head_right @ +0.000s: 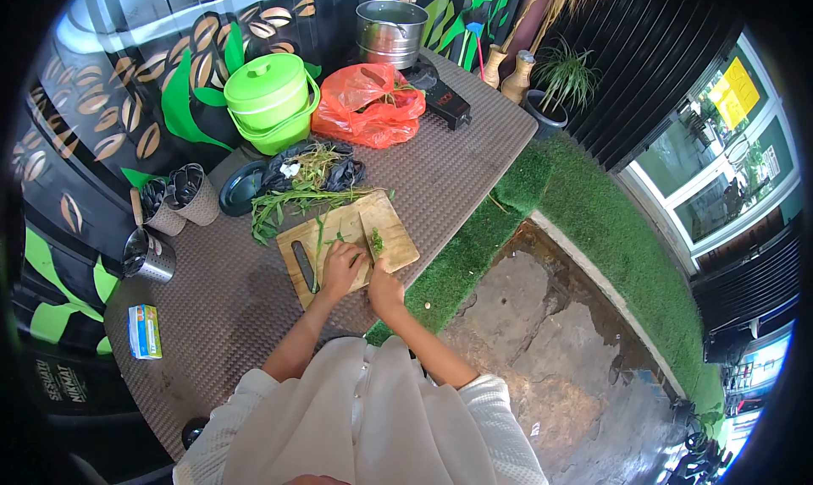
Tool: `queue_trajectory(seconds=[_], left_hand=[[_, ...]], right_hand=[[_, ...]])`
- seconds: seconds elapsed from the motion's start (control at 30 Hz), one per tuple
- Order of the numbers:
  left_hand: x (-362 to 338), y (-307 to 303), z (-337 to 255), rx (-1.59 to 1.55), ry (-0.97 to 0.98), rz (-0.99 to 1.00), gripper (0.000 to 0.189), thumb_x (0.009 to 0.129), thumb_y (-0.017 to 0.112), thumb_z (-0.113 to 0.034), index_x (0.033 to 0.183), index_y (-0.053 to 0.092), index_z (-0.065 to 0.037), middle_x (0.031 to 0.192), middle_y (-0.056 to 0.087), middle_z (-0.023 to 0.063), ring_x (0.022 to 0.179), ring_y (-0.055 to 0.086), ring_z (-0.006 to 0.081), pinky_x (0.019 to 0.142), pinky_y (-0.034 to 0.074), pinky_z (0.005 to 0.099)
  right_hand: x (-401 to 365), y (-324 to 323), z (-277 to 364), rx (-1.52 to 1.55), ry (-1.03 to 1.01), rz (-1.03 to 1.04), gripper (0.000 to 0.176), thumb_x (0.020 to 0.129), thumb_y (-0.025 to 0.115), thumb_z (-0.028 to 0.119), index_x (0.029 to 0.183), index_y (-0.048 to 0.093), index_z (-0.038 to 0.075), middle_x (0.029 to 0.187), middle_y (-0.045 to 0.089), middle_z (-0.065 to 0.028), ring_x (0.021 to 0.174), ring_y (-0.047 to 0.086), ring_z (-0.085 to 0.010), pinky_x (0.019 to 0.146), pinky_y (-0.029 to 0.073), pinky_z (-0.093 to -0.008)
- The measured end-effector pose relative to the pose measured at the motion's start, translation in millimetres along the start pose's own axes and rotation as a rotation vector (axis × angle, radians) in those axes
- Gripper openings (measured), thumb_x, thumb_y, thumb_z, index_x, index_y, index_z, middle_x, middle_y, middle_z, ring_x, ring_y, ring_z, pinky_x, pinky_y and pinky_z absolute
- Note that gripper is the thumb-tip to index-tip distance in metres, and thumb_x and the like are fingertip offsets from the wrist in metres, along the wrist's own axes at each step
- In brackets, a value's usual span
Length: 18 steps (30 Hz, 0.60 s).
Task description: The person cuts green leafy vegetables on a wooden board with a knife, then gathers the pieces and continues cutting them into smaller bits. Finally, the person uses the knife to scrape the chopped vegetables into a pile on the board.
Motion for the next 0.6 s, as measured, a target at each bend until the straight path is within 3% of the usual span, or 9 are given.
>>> queue_trajectory(seconds=[0.17, 0.23, 0.4, 0.6], left_hand=[[-1, 1, -2, 0.005, 0.017, 0.01, 0.011, 0.078, 0.065, -0.009, 0.084, 0.067, -0.001, 0.083, 0.061, 0.0071, 0.085, 0.053, 0.0257, 0.078, 0.044, 0.0372], [-1, 0, -5, -0.02, 0.014, 0.024, 0.011, 0.078, 0.064, -0.009, 0.085, 0.067, 0.0, 0.083, 0.061, 0.0074, 0.085, 0.053, 0.0259, 0.078, 0.045, 0.0373], [-3, 0, -3, -0.049, 0.012, 0.025, 0.011, 0.079, 0.063, -0.008, 0.086, 0.067, 0.0, 0.084, 0.061, 0.0083, 0.087, 0.054, 0.0265, 0.078, 0.046, 0.0375], [-2, 0, -4, -0.125, -0.007, 0.034, 0.018, 0.081, 0.061, -0.007, 0.098, 0.064, -0.001, 0.085, 0.062, 0.0087, 0.087, 0.054, 0.0278, 0.078, 0.045, 0.0385]], right_hand=[[12, 0, -4, 0.036, 0.019, 0.021, 0.031, 0.087, 0.043, 0.012, 0.113, 0.037, -0.004, 0.082, 0.064, -0.0265, 0.077, 0.065, -0.0412, 0.066, 0.052, -0.0499], [14, -4, -3, -0.033, -0.026, -0.023, 0.026, 0.087, 0.044, 0.011, 0.109, 0.04, -0.001, 0.079, 0.066, -0.0226, 0.075, 0.067, -0.0367, 0.065, 0.055, -0.044], [-1, 5, 5, -0.002, 0.01, -0.027, 0.029, 0.086, 0.044, 0.011, 0.111, 0.038, -0.003, 0.081, 0.065, -0.0243, 0.075, 0.066, -0.0398, 0.064, 0.053, -0.0475], [9, -4, 2, -0.063, -0.056, -0.032, 0.029, 0.086, 0.046, 0.011, 0.109, 0.039, -0.004, 0.078, 0.066, -0.0219, 0.072, 0.067, -0.0359, 0.06, 0.055, -0.0436]])
Point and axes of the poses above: each hand's wrist, its own x-axis towards the middle knuckle, its own y-axis out of the palm, z = x × y, the point moved 5 cm from there along x, towards the middle knuckle
